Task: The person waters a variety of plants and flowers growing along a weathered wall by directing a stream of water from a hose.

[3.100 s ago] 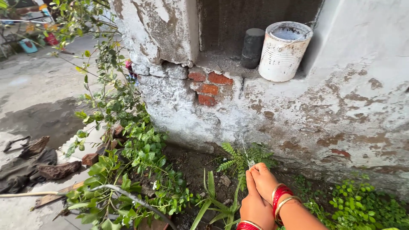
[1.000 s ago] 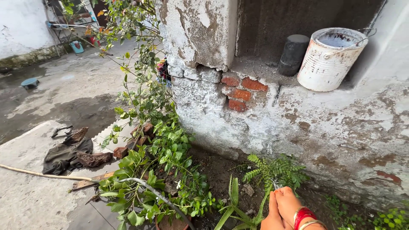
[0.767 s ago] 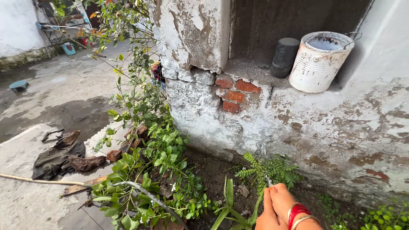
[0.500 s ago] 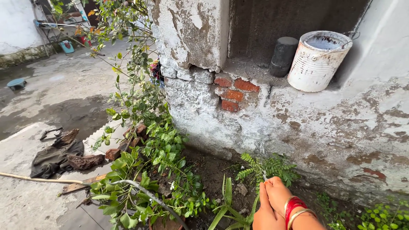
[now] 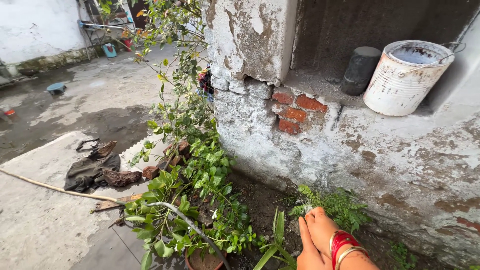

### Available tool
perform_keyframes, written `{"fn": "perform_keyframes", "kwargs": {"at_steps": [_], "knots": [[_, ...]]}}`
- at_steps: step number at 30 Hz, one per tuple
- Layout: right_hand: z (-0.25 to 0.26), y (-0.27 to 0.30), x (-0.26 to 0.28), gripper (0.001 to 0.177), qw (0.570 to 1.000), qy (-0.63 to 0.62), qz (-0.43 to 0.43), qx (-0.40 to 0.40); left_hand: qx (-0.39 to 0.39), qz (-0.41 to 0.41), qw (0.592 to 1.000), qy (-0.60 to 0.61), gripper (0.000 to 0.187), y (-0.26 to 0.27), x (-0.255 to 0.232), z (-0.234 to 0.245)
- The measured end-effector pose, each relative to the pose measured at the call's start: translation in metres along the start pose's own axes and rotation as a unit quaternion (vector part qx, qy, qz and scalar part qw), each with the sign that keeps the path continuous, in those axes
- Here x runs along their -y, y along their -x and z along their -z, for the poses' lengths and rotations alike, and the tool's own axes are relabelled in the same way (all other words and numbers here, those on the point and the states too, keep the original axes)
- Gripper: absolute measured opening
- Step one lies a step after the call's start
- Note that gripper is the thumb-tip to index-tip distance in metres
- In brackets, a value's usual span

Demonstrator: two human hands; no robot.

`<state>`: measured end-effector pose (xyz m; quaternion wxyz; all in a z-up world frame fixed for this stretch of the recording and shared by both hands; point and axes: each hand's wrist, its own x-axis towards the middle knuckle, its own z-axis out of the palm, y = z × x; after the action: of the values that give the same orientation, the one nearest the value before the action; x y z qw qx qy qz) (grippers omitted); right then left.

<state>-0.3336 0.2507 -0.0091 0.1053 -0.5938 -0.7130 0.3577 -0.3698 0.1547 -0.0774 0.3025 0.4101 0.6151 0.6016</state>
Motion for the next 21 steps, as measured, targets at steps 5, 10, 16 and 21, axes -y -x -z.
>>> {"fn": "perform_keyframes", "kwargs": {"at_steps": [5,10,16,21], "knots": [[-0.018,-0.010,0.004,0.033,0.999,0.042,0.027,0.003,-0.055,0.039,0.998,-0.007,0.101,-0.012,0.047,-0.010],[-0.034,-0.018,0.021,0.031,0.997,0.069,0.018,0.016,-0.066,0.148,0.987,-0.002,0.085,-0.052,0.125,-0.031],[-0.047,-0.034,0.027,0.031,0.998,0.033,0.040,0.034,-0.109,0.060,0.976,0.180,0.073,-0.090,0.191,-0.041],[-0.052,-0.047,0.032,0.031,0.999,0.039,0.037,0.002,0.023,-0.147,0.986,0.078,0.077,-0.104,0.224,-0.021]]}}
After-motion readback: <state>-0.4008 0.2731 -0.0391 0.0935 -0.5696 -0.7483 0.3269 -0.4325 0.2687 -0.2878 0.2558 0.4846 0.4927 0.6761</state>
